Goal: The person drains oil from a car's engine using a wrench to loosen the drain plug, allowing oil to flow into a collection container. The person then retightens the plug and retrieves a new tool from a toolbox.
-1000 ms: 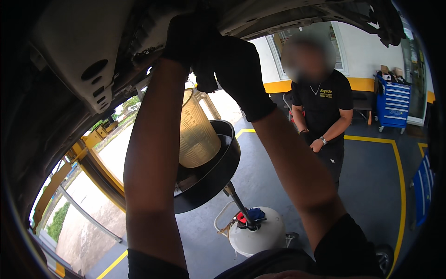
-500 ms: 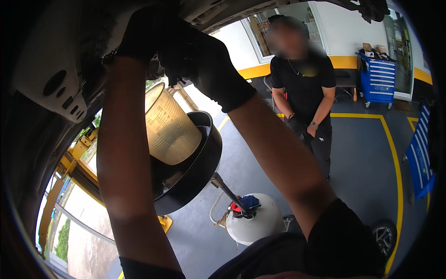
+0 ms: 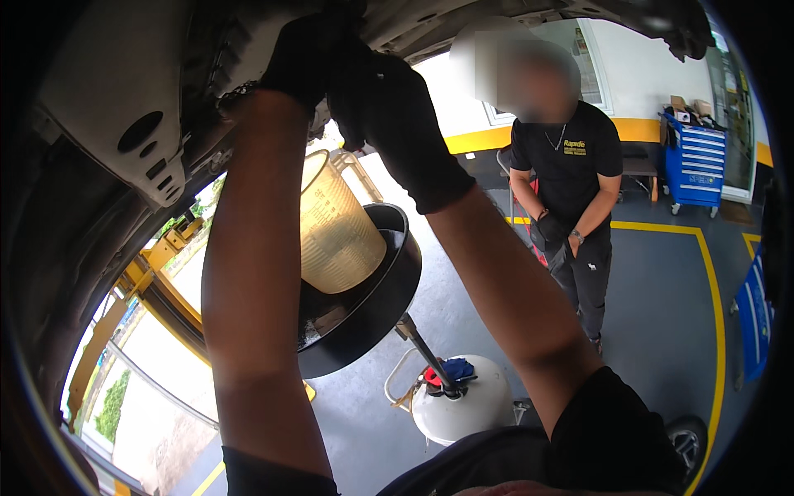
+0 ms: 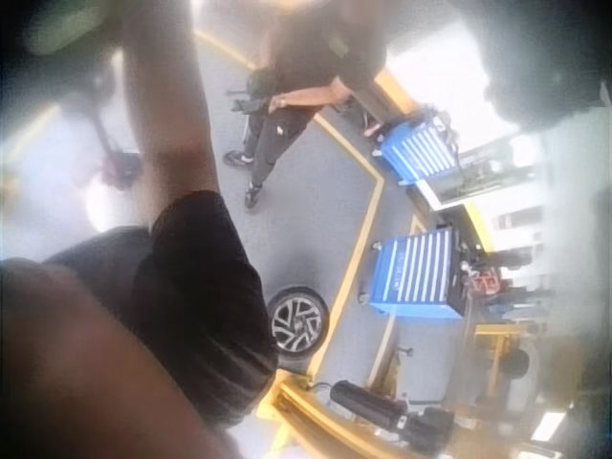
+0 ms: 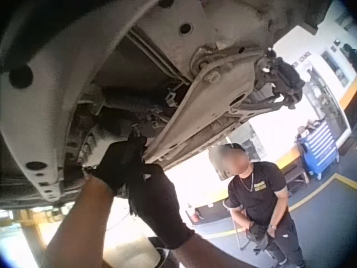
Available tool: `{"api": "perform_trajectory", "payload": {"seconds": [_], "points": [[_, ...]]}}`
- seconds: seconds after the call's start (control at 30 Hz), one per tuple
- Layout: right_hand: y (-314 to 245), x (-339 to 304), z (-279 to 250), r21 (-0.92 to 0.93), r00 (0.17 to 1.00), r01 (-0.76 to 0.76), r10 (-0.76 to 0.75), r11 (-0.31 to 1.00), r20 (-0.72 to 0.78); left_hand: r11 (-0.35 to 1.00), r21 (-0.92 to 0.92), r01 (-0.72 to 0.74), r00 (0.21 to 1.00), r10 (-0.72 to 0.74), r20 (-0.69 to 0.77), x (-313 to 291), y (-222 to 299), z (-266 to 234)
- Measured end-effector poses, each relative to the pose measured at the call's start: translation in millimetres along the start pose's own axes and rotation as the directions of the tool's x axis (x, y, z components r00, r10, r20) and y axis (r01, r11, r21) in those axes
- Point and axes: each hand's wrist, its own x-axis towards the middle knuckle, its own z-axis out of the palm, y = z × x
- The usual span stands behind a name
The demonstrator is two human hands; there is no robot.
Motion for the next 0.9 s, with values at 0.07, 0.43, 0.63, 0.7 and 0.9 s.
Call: {"api": "perform_trajectory", "payload": {"seconds": [0.07,0.43,0.63,0.7,0.9], "points": [[-0.9,-2.4,-11.4,-0.051,0.984,0.155,-0.149,0.987,0.096,0.914,0.322,-0.248,0.966,0.257,0.014,8.5,-13.7,6.9],[-16.9,-15.7,14.4,-0.961,0.814,0.271,-0.546,0.057,0.197,0.343,0.73,-0.591,0.695,0.676,0.245,12.6,-16.3,15.0],[15.6,3.7,-6.0,-0.431,0.839,0.529,-0.526,0.731,0.138,0.938,0.23,-0.258,0.966,0.251,0.057,10.6,-15.3,24.5],[20.2,3.9,-4.8,-0.304,0.859,0.511,-0.491,0.804,0.143,0.962,0.197,-0.19,0.982,0.183,0.052,8.9,-14.6,22.6],[9.8,0.2,11.1,-0.939,0.635,0.313,-0.705,-0.139,0.316,0.218,0.73,-0.648,0.575,0.769,0.281,2.3,-12.0,15.0]]}}
